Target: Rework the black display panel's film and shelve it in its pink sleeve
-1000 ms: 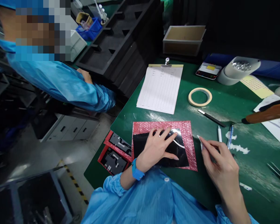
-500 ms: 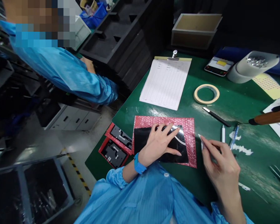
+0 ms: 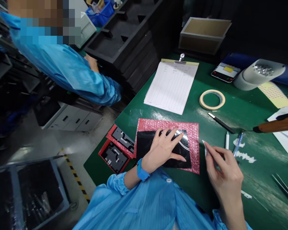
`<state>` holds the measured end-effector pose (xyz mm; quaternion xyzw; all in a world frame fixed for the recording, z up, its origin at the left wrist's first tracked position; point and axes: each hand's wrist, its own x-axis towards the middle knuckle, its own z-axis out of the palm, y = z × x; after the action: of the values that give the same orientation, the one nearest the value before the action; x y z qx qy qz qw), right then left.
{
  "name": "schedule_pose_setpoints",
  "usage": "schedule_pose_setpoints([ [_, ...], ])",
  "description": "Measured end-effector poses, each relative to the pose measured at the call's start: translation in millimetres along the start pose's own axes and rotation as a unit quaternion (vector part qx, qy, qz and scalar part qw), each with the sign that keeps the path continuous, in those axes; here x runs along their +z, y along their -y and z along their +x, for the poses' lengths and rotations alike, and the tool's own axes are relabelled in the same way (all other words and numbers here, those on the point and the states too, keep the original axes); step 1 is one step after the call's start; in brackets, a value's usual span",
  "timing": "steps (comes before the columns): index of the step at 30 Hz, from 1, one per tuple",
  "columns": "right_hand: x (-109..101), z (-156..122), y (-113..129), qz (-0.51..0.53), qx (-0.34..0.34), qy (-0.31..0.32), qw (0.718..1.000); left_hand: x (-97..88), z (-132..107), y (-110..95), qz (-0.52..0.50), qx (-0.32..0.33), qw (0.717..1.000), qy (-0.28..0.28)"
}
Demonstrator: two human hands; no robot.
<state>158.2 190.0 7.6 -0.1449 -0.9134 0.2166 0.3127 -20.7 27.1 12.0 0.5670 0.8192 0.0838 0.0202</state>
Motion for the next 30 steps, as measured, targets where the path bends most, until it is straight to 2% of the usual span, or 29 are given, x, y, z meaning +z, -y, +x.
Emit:
schedule_pose_setpoints([
  [13,0.6,1.4,3.9,-0.003,-0.005,-0.003,1.000,-2.5,1.6,-9.0,0.004,-0.025,0.999,0.025],
  [18,-2.8,1.4,3.9,0.002,0.001,-0.002,1.000,-1.9,-0.3,-10.4,0.020,-0.011,1.000,0.013],
  [26,-1.8,0.9,2.8,0.005,-0.004,-0.002,1.000,-2.2,3.4,-14.5,0.027,-0.028,0.999,0.021],
  [30,-2.5,1.7,3.7,-0.005,-0.006,0.003,1.000,0.8,-1.4,-16.9,0.033,-0.031,0.999,0.006],
])
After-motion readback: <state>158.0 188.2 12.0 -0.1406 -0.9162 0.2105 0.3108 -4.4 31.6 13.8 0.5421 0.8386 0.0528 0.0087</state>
